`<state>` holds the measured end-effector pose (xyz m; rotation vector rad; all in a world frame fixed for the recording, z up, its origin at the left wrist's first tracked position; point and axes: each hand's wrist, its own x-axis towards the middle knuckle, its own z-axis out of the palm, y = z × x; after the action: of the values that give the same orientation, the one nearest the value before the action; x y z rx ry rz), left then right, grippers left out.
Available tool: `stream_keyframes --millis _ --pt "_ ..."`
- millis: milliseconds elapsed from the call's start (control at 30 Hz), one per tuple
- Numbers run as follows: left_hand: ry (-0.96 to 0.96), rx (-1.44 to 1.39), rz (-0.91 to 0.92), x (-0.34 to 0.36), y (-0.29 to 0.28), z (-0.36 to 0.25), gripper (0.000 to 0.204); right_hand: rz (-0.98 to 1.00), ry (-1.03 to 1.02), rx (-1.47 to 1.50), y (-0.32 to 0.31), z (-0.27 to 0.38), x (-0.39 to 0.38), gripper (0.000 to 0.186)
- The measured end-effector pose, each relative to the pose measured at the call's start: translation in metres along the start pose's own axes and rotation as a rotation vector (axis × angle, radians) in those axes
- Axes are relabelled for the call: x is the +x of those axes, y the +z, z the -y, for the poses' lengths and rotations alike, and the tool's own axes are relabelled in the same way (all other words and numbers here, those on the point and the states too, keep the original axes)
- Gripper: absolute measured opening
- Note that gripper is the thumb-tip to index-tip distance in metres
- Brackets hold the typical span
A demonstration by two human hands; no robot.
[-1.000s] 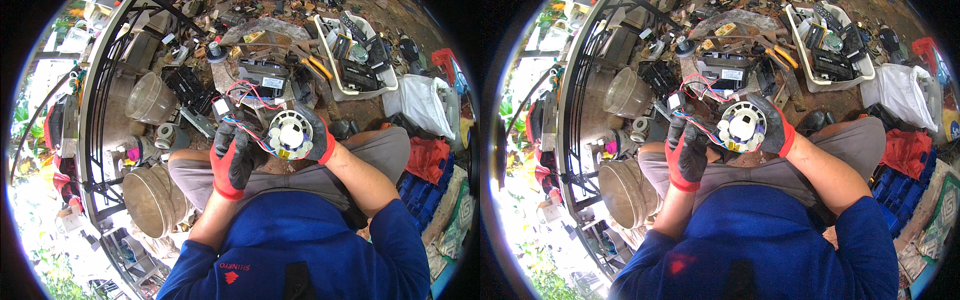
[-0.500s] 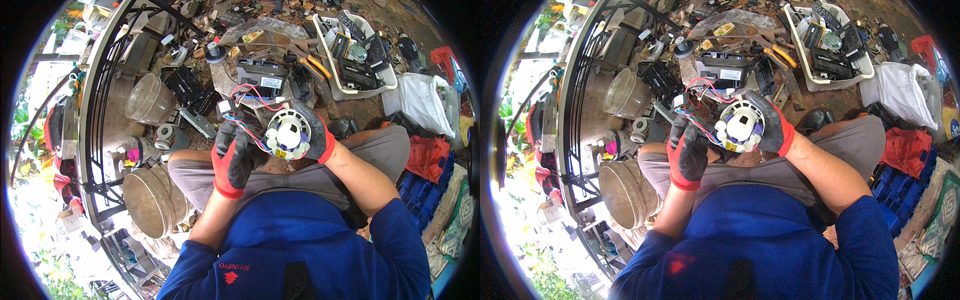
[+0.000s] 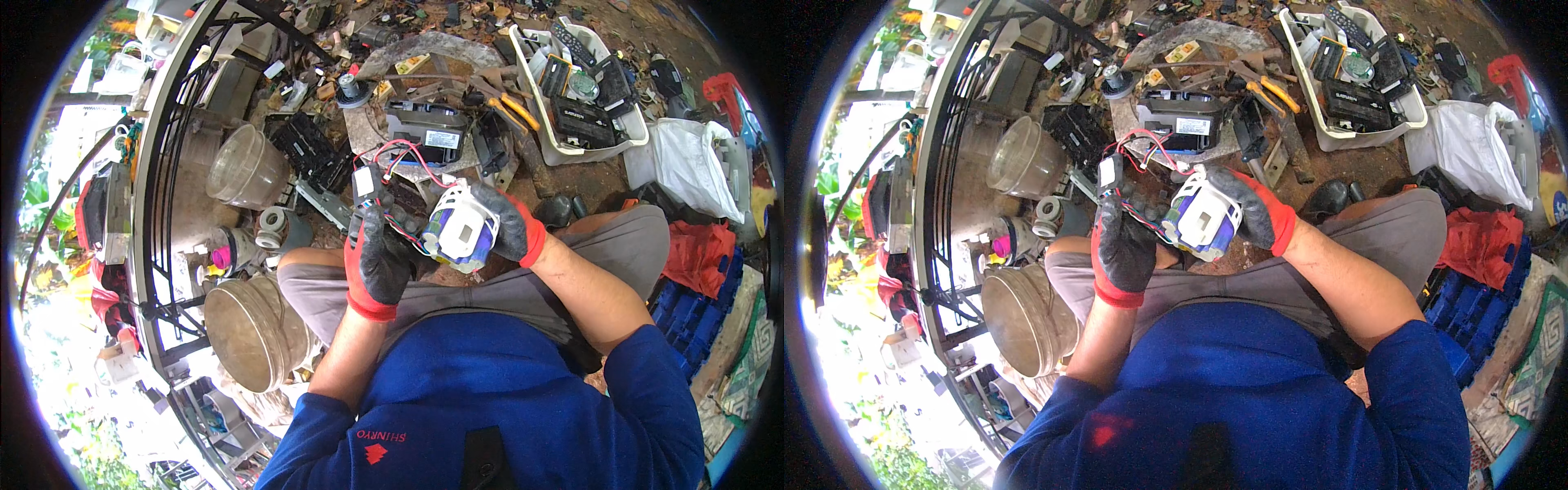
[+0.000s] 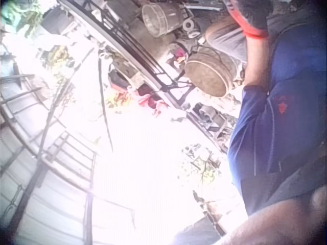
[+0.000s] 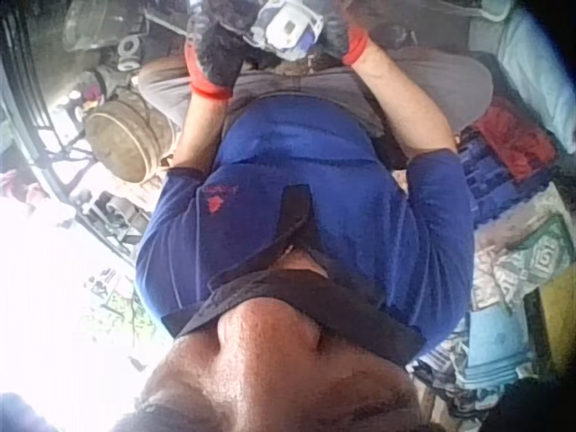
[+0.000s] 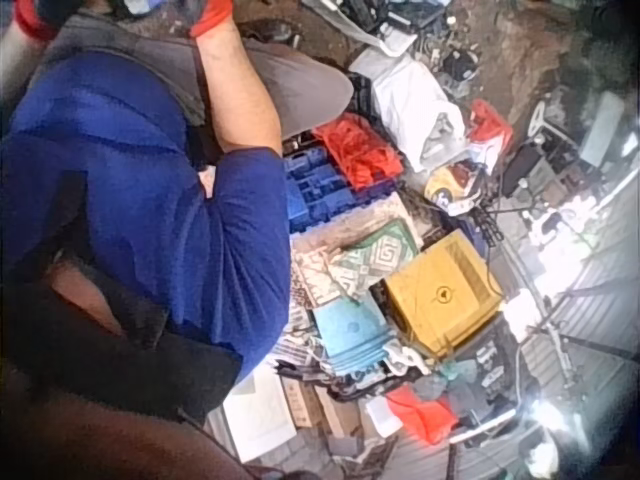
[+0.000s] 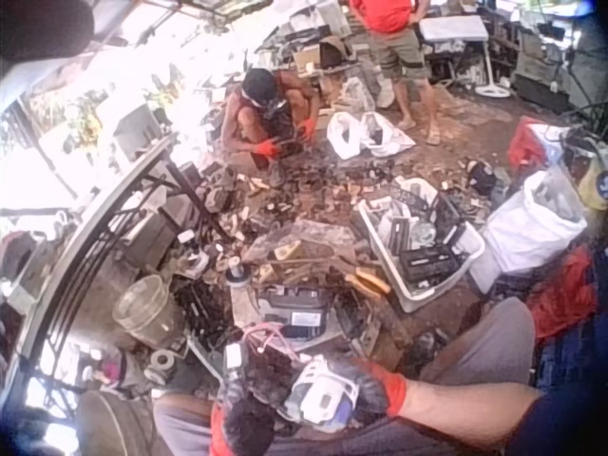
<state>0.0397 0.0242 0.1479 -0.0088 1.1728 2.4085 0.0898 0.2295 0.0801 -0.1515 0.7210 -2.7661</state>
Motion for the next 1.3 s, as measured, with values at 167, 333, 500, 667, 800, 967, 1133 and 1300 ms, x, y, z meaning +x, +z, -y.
stream_keyframes --millis 167,333,500,667,800,967,1133,1300 --pt "0.013 -0.086 0.158 0.001 -0.008 -0.001 0.029 -0.063 0.019 -0.377 0.009 0.005 0.000 0.060" --pt "0.082 0.047 0.125 -0.006 -0.004 0.001 0.026 0.041 0.011 -0.413 0.013 0.004 0.001 0.062" --pt "0.080 0.155 0.091 -0.010 -0.004 0.001 0.022 0.124 -0.026 -0.179 0.009 0.010 0.002 0.079" --pt "0.101 0.208 0.145 -0.009 -0.016 0.000 0.021 0.101 -0.024 -0.064 0.004 0.025 -0.003 0.060" --pt "0.055 0.251 0.166 -0.011 -0.023 0.003 0.021 0.003 -0.137 -0.398 0.004 0.025 0.004 0.040" --pt "-0.073 0.375 0.183 -0.017 -0.027 0.006 0.015 -0.025 -0.107 -0.428 0.009 0.021 0.001 0.039" --pt "-0.104 0.575 0.228 -0.019 -0.030 0.010 0.011 -0.072 -0.029 -0.192 0.009 0.023 0.001 0.025" --pt "-0.111 0.583 0.246 -0.019 -0.032 0.009 0.013 -0.099 -0.083 -0.038 0.011 0.024 0.001 0.019"
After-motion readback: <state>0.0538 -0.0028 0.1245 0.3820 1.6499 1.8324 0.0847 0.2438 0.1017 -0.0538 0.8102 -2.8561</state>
